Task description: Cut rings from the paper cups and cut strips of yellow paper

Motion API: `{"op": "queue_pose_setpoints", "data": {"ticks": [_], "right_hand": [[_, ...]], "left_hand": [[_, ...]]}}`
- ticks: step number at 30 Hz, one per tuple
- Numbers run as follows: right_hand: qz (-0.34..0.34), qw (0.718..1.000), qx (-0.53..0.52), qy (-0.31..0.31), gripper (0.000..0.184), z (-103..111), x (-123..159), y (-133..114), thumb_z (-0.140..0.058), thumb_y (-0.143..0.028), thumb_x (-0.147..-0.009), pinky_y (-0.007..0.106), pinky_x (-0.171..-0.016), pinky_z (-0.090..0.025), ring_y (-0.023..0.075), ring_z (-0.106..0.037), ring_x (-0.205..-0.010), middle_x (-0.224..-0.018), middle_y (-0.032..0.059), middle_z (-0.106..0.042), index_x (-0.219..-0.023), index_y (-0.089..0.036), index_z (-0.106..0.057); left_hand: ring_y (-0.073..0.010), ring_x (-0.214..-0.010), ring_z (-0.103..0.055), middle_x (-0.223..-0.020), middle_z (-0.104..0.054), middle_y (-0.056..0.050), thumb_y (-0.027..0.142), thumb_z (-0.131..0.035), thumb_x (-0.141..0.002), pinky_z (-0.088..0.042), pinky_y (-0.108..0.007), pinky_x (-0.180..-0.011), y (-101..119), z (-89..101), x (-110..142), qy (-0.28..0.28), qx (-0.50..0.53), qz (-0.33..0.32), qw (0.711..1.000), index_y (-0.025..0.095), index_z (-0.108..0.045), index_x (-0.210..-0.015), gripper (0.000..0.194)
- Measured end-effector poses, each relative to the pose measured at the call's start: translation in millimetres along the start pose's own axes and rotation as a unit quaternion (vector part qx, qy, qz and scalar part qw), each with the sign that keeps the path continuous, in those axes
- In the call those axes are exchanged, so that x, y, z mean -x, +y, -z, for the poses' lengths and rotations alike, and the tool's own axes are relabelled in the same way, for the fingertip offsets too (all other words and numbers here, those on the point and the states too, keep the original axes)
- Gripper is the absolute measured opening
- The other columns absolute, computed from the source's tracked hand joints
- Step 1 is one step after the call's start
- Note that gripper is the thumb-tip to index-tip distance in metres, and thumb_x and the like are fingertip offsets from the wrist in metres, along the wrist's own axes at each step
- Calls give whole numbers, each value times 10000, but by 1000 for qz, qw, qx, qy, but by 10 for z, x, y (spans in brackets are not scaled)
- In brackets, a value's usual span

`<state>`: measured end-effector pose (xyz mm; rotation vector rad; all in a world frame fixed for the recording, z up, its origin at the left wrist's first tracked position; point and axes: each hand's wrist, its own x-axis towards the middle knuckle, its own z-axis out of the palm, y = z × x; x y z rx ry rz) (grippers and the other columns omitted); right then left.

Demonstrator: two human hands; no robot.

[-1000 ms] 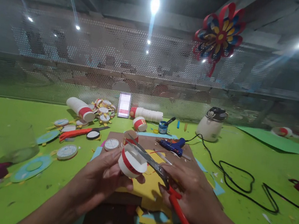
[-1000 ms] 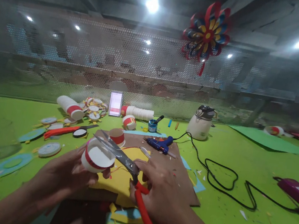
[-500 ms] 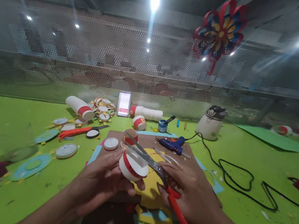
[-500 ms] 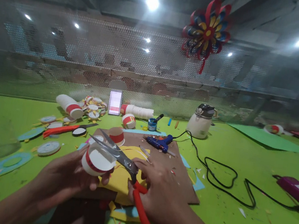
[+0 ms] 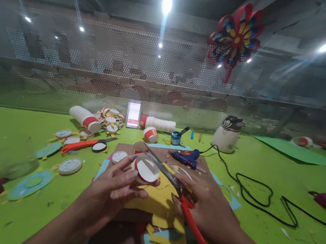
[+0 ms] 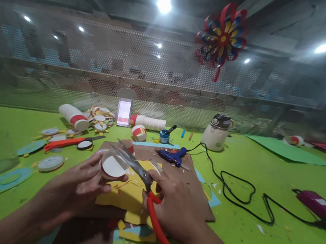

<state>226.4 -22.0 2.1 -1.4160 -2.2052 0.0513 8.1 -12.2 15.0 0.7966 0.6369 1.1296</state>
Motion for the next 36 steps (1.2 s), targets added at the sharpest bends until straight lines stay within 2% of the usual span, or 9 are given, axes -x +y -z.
{"op": "queue_pose_setpoints", "data": {"ticks": [3, 5, 8, 12, 19, 24, 28, 36], "right_hand": [[-11, 1000, 12, -7, 411, -8, 3, -10, -588, -229, -747, 541, -983, -416, 330, -533, -1191, -1160, 133, -673, -1152, -173, -623], [-20, 1000, 20, -13, 434, -22, 12, -13, -586, -241, -756, 551, -947, -446, 336, -548, -1174, -1193, 137, -658, -1185, -174, -605], [-33, 999, 16, -16, 463, -49, 26, -6, -584, -282, -771, 579, -909, -469, 349, -564, -1159, -1255, 134, -628, -1221, -175, -591], [-15, 1000, -3, -6, 466, -57, 28, -2, -596, -281, -767, 562, -949, -457, 336, -553, -1179, -1294, 127, -602, -1217, -159, -601], [-24, 1000, -12, 4, 454, -32, 37, -18, -613, -265, -737, 554, -942, -467, 344, -571, -1154, -1266, 131, -622, -1176, -154, -641], [-21, 1000, -16, 11, 414, -36, 54, -7, -602, -231, -721, 552, -896, -498, 351, -612, -1094, -1195, 131, -669, -1125, -166, -669], [-25, 1000, -14, 2, 424, -47, 57, 9, -596, -247, -718, 559, -894, -493, 351, -611, -1092, -1184, 130, -675, -1128, -163, -664], [-3, 1000, -9, -3, 442, -15, 64, -5, -598, -282, -749, 534, -962, -442, 321, -560, -1154, -1231, 130, -627, -1178, -181, -628]], "left_hand": [[-217, -841, -688, -951, -691, -73, 96, -707, -718, -550, -232, -585, -18, -9, -16, 0, -31, -16, 999, 166, -598, -1068, 374], [-204, -836, -680, -961, -686, -68, 122, -716, -721, -548, -232, -592, -47, 4, -36, -8, -38, -21, 999, 174, -597, -1069, 371], [-186, -837, -664, -997, -677, -62, 127, -722, -720, -558, -268, -657, -91, 38, -58, -17, -39, -23, 999, 185, -585, -1082, 390], [-159, -806, -657, -977, -682, -48, 133, -719, -727, -543, -321, -771, -110, 66, -61, -37, -24, -11, 999, 189, -577, -1081, 385], [-200, -937, -648, -1095, -670, -85, 176, -713, -741, -525, -321, -816, -76, 52, -57, -40, -16, -13, 999, 172, -614, -1089, 362], [-228, -900, -669, -1060, -692, -115, 253, -677, -784, -516, -351, -827, -40, 52, -53, -64, -30, -5, 997, 163, -642, -1099, 330], [-259, -1010, -635, -1210, -634, -125, 242, -651, -804, -504, -381, -869, -24, 63, -50, -81, -23, -3, 996, 186, -632, -1153, 354], [-195, -732, -673, -921, -715, -91, 265, -719, -738, -546, -340, -719, -39, 36, -14, -66, -34, 24, 997, 161, -668, -1074, 355]]}}
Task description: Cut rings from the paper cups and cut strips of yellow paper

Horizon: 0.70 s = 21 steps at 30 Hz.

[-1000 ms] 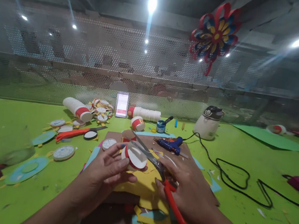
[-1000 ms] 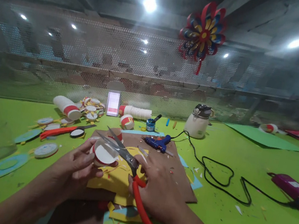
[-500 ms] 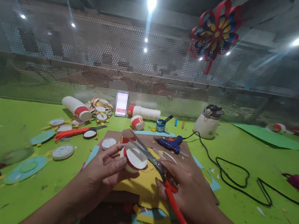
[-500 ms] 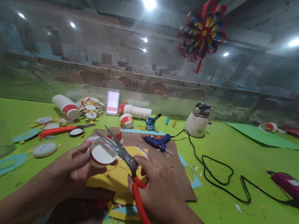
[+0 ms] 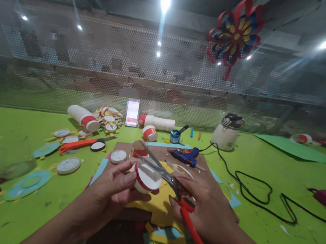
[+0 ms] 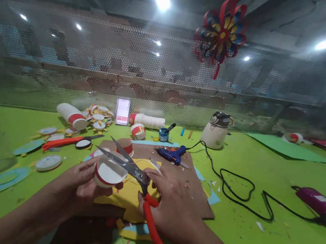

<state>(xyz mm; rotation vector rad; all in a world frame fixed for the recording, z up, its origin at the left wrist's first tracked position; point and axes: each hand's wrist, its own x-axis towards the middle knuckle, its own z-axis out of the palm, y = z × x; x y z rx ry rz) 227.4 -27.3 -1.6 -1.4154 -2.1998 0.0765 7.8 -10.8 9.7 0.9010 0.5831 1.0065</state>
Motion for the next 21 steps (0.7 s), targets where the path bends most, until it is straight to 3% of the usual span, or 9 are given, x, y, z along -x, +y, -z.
{"op": "queue_pose_setpoints", "data": {"ticks": [4, 9, 15, 18, 21], "right_hand": [[4, 1000, -10, 11, 409, -3, -2, -6, -608, -251, -733, 513, -931, -474, 320, -570, -1143, -1235, 117, -631, -1137, -198, -645], [-28, 999, -32, -7, 426, -13, 3, -7, -592, -250, -732, 481, -853, -522, 309, -631, -1038, -1154, 101, -686, -1151, -195, -642], [-18, 999, -28, 3, 425, -10, 19, 1, -577, -216, -703, 450, -706, -551, 293, -670, -838, -1007, 116, -720, -1118, -168, -654], [-13, 1000, -28, -1, 389, -7, 9, -1, -584, -232, -722, 466, -764, -536, 294, -657, -892, -1037, 112, -708, -1100, -176, -653], [2, 999, -35, -15, 386, 5, -7, -13, -594, -247, -746, 480, -888, -482, 298, -608, -1030, -1126, 100, -675, -1128, -200, -626]], "left_hand": [[-224, -780, -677, -975, -704, -105, 281, -718, -737, -550, -341, -699, 3, -1, 7, -4, 12, -3, 1000, 161, -659, -1098, 385], [-219, -717, -679, -873, -715, -103, 306, -688, -767, -536, -405, -750, 9, 7, 21, 7, 20, 30, 999, 173, -633, -1142, 402], [-157, -660, -646, -810, -702, -77, 350, -696, -755, -513, -310, -740, 53, 4, 14, -27, 5, 6, 1000, 158, -682, -1043, 346], [-171, -692, -652, -840, -701, -80, 343, -690, -760, -522, -315, -718, 53, 0, 12, -33, 6, 10, 999, 161, -688, -997, 299], [-203, -706, -658, -822, -698, -89, 355, -675, -768, -536, -397, -740, 37, -5, 23, -40, 16, 44, 998, 164, -676, -1003, 303]]}}
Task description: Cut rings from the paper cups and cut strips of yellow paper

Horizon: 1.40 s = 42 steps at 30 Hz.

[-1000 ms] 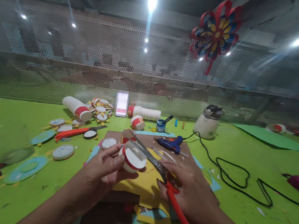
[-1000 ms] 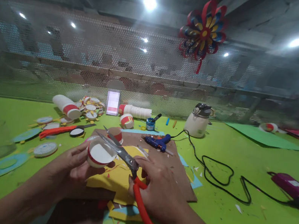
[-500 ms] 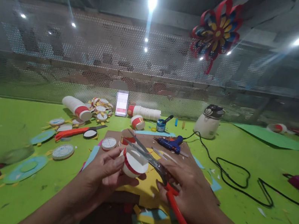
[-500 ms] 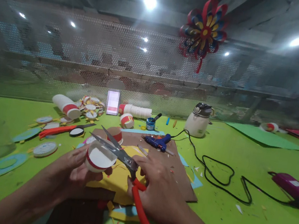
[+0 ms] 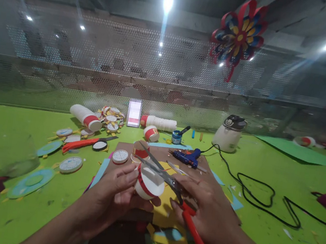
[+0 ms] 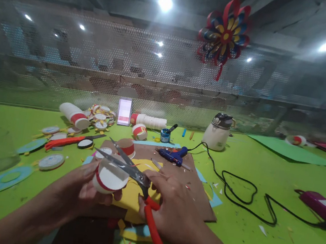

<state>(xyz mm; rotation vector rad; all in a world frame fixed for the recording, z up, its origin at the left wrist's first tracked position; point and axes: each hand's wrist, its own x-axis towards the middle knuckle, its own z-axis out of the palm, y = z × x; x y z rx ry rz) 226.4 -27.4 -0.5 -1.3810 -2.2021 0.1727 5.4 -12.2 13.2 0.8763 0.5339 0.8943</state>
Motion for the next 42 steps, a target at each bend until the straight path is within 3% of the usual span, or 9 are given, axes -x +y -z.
{"op": "queue_pose_setpoints", "data": {"ticks": [4, 8, 14, 17, 21, 27, 31, 37, 42], "right_hand": [[-1, 1000, -5, -7, 407, 5, 19, 7, -600, -252, -749, 496, -902, -462, 302, -597, -1030, -1128, 99, -667, -1154, -216, -615], [-19, 1000, -3, 1, 403, -5, 54, 35, -602, -274, -744, 507, -831, -480, 309, -615, -949, -1051, 114, -684, -1140, -215, -646], [-18, 1000, -15, 5, 413, -2, 32, 20, -616, -250, -716, 462, -747, -493, 294, -614, -856, -916, 122, -673, -1121, -194, -671], [-29, 1000, -6, -1, 406, -2, 21, 14, -616, -247, -713, 452, -720, -497, 284, -616, -815, -895, 114, -666, -1112, -193, -672], [-53, 998, 18, 4, 435, -16, 12, 23, -615, -254, -714, 484, -786, -491, 311, -620, -911, -973, 128, -682, -1141, -182, -658], [-56, 997, 44, 23, 440, -53, -9, 36, -599, -265, -737, 505, -849, -475, 337, -606, -1016, -1074, 159, -689, -1157, -145, -649], [-60, 997, 49, 22, 441, -72, -13, 29, -600, -294, -746, 519, -819, -488, 345, -621, -989, -1073, 164, -691, -1163, -158, -645], [-50, 997, 34, 37, 430, -53, 8, 13, -600, -283, -739, 525, -849, -474, 351, -588, -1058, -1151, 144, -666, -1158, -197, -643], [-54, 997, 33, 32, 450, -52, 19, 33, -599, -276, -727, 497, -792, -500, 322, -633, -911, -981, 138, -708, -1158, -161, -653]], "left_hand": [[-173, -632, -638, -775, -698, -92, 382, -655, -781, -526, -440, -783, -15, 16, 8, -5, 4, 21, 1000, 148, -677, -963, 297], [-172, -659, -643, -772, -702, -106, 412, -623, -801, -526, -378, -766, -29, 66, 1, -31, 11, 37, 999, 138, -678, -931, 308], [-203, -708, -672, -815, -706, -119, 374, -536, -864, -535, -286, -651, -67, 101, -2, -42, 33, -4, 999, 114, -677, -970, 314], [-223, -738, -686, -867, -712, -122, 361, -560, -854, -544, -282, -631, -47, 63, -8, 4, 35, -10, 999, 118, -669, -1005, 306], [-229, -900, -672, -1161, -655, -133, 274, -610, -833, -566, -299, -700, -9, 7, -21, 106, 27, -50, 993, 166, -596, -1186, 369], [-195, -963, -653, -1214, -635, -94, 133, -664, -783, -559, -292, -770, 4, -45, -20, 134, 7, -69, 989, 217, -483, -1300, 554], [-181, -953, -646, -1196, -636, -93, 144, -675, -779, -543, -257, -750, -6, -41, -26, 111, -24, -71, 991, 201, -536, -1241, 486], [-212, -981, -618, -1188, -623, -107, 181, -685, -774, -529, -325, -801, -52, 38, -45, 60, -20, -71, 996, 190, -584, -1181, 419], [-219, -966, -619, -1151, -644, -95, 207, -733, -726, -523, -333, -819, -71, 76, -66, 57, -13, -87, 994, 185, -617, -1150, 440]]}}
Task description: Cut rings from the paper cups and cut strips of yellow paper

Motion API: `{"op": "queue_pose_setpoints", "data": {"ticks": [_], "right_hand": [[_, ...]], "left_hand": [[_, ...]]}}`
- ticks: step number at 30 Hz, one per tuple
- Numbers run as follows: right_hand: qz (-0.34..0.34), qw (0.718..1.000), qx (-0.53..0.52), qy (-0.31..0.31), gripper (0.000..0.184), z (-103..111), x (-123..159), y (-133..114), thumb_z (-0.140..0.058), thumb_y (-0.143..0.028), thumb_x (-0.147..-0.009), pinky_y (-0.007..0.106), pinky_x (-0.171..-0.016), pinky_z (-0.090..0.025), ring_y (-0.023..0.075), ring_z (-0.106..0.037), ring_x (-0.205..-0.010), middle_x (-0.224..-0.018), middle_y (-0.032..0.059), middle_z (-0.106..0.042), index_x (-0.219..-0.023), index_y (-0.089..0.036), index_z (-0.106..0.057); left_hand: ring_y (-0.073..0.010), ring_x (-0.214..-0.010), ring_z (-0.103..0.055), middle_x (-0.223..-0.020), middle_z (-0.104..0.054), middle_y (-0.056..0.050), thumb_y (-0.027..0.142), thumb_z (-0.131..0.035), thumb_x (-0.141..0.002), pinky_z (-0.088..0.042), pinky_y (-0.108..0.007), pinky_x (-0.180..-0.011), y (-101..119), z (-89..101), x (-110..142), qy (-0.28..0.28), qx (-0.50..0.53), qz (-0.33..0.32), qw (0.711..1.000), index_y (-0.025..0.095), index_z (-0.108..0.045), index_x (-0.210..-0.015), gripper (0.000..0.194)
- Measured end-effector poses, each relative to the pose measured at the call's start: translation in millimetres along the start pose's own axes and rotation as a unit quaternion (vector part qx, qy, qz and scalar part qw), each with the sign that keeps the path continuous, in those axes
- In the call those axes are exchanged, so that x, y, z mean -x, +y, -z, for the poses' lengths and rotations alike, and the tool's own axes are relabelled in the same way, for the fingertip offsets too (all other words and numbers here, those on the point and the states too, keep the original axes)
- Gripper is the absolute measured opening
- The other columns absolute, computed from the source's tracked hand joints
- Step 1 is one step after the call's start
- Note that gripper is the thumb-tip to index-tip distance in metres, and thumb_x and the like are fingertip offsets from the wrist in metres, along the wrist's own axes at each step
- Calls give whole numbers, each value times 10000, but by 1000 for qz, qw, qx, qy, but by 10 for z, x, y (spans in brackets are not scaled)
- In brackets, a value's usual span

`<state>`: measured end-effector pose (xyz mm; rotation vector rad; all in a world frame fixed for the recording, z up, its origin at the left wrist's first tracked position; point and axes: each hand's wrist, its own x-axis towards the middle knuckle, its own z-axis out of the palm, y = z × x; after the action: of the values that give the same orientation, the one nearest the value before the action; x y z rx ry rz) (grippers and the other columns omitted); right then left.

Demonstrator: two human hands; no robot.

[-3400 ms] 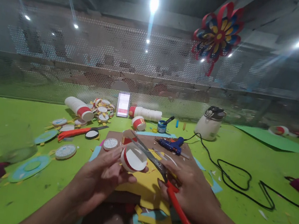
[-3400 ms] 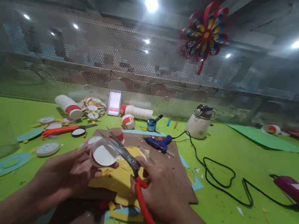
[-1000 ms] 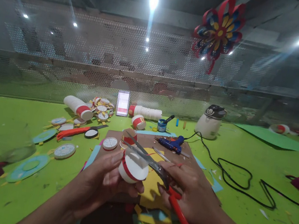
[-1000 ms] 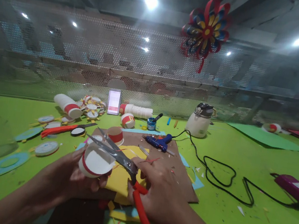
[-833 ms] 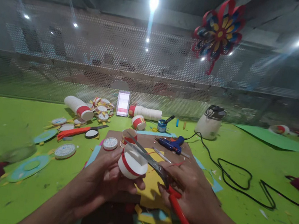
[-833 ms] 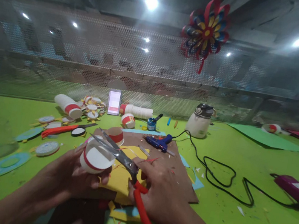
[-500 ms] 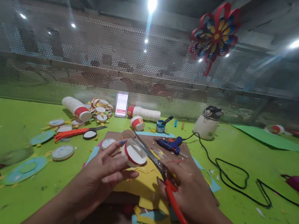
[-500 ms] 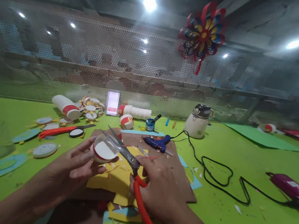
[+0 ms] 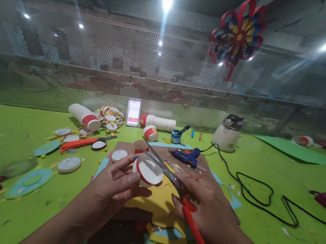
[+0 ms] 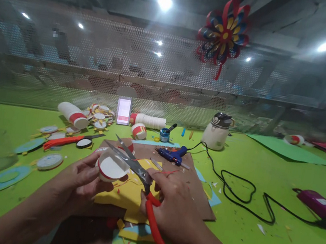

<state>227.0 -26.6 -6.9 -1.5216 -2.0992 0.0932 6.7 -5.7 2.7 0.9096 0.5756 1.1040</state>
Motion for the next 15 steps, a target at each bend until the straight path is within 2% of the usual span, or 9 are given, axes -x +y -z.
{"op": "queue_pose_setpoints", "data": {"ticks": [5, 9, 15], "right_hand": [[25, 999, -17, 19, 423, 11, -13, -9, -588, -221, -709, 501, -800, -498, 336, -617, -977, -1066, 161, -689, -1119, -146, -664], [37, 999, -25, 16, 370, 23, -24, -21, -593, -207, -711, 512, -833, -479, 331, -615, -974, -1025, 139, -701, -1070, -165, -674], [-1, 1000, -12, -13, 483, -4, -20, -1, -603, -263, -732, 473, -780, -510, 321, -610, -972, -1066, 147, -673, -1207, -181, -609]], "left_hand": [[-207, -968, -623, -1172, -642, -100, 223, -652, -805, -519, -307, -808, 43, -15, 19, -9, -16, 10, 1000, 193, -632, -1146, 342], [-197, -931, -638, -1123, -660, -89, 234, -614, -835, -523, -274, -766, 69, -5, 24, -34, -18, 7, 999, 199, -648, -1132, 301], [-192, -839, -639, -999, -686, -119, 246, -683, -774, -524, -266, -683, 64, -36, 21, -64, -24, 19, 997, 152, -670, -1092, 332]]}}
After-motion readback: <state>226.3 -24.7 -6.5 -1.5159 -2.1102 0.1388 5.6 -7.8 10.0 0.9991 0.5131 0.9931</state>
